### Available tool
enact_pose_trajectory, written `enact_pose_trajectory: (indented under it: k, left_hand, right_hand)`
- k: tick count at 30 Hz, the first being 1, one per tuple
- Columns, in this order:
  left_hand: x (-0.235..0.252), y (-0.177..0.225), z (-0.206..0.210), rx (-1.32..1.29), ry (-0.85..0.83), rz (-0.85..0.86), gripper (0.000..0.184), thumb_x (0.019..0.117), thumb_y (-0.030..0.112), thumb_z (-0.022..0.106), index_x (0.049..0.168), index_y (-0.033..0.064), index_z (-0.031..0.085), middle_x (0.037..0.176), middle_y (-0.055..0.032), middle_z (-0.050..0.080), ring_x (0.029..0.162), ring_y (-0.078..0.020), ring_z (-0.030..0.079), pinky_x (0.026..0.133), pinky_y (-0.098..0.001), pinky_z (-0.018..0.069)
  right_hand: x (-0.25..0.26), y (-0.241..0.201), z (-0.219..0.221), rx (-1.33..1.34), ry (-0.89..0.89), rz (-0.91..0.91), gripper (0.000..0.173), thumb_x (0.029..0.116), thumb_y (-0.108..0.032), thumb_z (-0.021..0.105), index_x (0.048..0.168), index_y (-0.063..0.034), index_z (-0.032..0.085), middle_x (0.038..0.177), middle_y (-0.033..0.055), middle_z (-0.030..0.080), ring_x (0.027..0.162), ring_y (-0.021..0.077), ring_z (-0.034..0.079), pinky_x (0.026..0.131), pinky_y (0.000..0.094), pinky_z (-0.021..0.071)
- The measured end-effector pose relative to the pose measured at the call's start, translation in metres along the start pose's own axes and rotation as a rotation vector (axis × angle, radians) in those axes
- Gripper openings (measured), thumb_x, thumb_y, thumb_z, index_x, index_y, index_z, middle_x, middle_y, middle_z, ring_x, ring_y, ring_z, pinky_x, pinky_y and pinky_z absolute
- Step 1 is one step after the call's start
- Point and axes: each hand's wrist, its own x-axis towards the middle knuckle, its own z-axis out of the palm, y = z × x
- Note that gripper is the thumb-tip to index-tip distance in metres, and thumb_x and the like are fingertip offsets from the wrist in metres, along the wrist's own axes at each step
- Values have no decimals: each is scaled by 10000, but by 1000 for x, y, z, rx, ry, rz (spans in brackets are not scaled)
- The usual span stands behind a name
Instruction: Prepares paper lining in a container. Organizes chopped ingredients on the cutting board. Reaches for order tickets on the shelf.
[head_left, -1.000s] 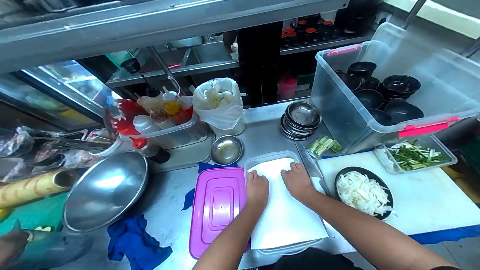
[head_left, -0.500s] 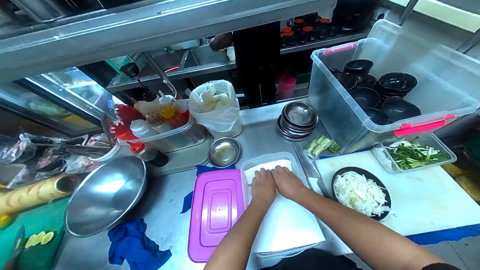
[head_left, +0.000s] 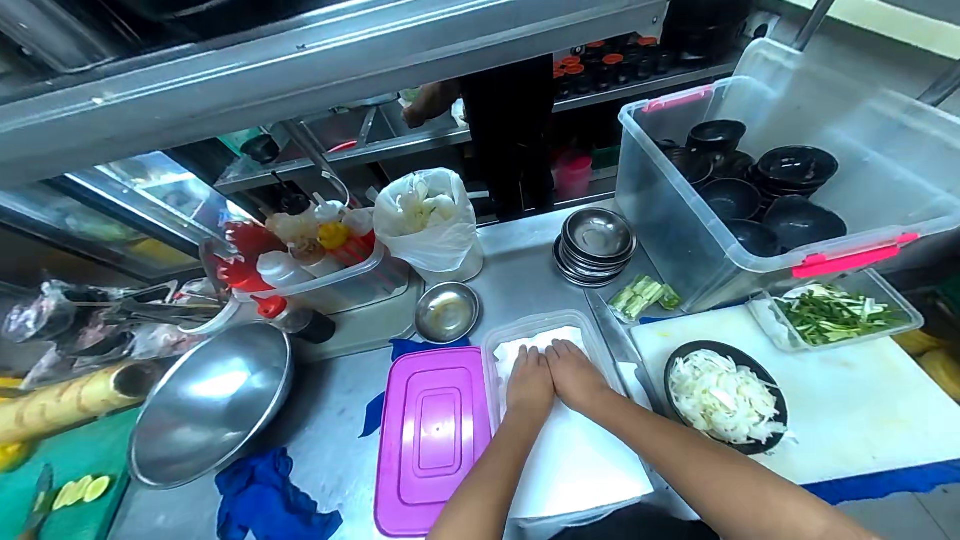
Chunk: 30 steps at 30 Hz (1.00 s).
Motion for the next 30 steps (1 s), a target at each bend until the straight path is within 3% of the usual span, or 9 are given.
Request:
enact_pose_trajectory:
  k: [3, 6, 10, 14, 17, 19, 22, 26, 30]
  left_hand:
    - [5, -1, 2, -163, 26, -36, 647, 947, 168, 619, 1545, 34, 411, 1615, -196, 352, 1520, -370, 282, 1235, -468, 293]
    - [13, -9, 15, -185, 3, -154, 871, 878, 408, 683, 1626, 210, 282, 1692, -137, 200, 1536, -444, 179, 1127, -586, 401]
    - [8, -14, 27, -164, -50, -266, 974, 851, 646, 668, 1642, 283, 231, 1729, -8, 93, 1579, -361, 58, 1181, -589, 309]
    - [10, -15, 31, -148, -32, -273, 983, 850, 647, 667, 1646, 294, 211, 1731, 16, 79, 1582, -346, 41, 1181, -578, 311]
    - [9, -9, 23, -174, -35, -265, 880, 900, 531, 657, 1635, 250, 262, 1725, -57, 113, 1571, -385, 83, 1179, -587, 315]
    - [5, -4, 15, -209, 7, -227, 724, 972, 403, 611, 1597, 142, 355, 1692, -169, 193, 1558, -401, 156, 1212, -550, 299]
    - [1, 2, 4, -166, 24, -132, 651, 974, 265, 581, 1562, 56, 395, 1635, -213, 316, 1546, -370, 228, 1262, -475, 225]
    - [13, -8, 16, -163, 7, -119, 830, 861, 423, 695, 1591, 195, 374, 1650, -194, 284, 1523, -426, 232, 1213, -592, 254]
    - [18, -22, 34, -112, -17, -133, 1072, 761, 728, 679, 1642, 336, 211, 1723, -96, 90, 1565, -398, 91, 1223, -617, 180]
  right_hand:
    - [6, 6, 11, 204, 91, 24, 504, 959, -101, 604, 1445, 10, 525, 1514, 213, 487, 1456, 337, 418, 1211, 464, 355]
    - [16, 18, 19, 193, 70, 68, 558, 962, -134, 589, 1484, 30, 477, 1579, 231, 408, 1515, 356, 322, 1255, 486, 268]
    - [19, 21, 17, 163, -11, 172, 688, 916, -159, 658, 1518, 55, 401, 1620, 226, 340, 1549, 327, 255, 1266, 456, 234]
    - [21, 17, 19, 156, -17, 210, 730, 929, -179, 633, 1563, 28, 338, 1664, 193, 264, 1570, 306, 195, 1266, 461, 225]
    - [21, 17, 21, 147, -20, 208, 695, 933, -172, 617, 1548, 30, 365, 1665, 213, 247, 1572, 331, 179, 1264, 493, 224]
    - [18, 16, 20, 160, 17, 171, 603, 954, -147, 591, 1499, 54, 432, 1633, 244, 304, 1554, 365, 222, 1261, 514, 237]
    - [15, 12, 14, 201, 99, 97, 433, 1009, -138, 517, 1415, 5, 560, 1561, 195, 441, 1489, 326, 370, 1228, 477, 320]
    - [22, 15, 18, 180, 78, 80, 392, 1008, -194, 537, 1364, -47, 614, 1500, 155, 515, 1446, 306, 429, 1190, 486, 371]
    - [31, 20, 24, 89, 1, 153, 574, 937, -167, 599, 1497, -97, 496, 1636, 101, 362, 1545, 329, 247, 1225, 539, 282]
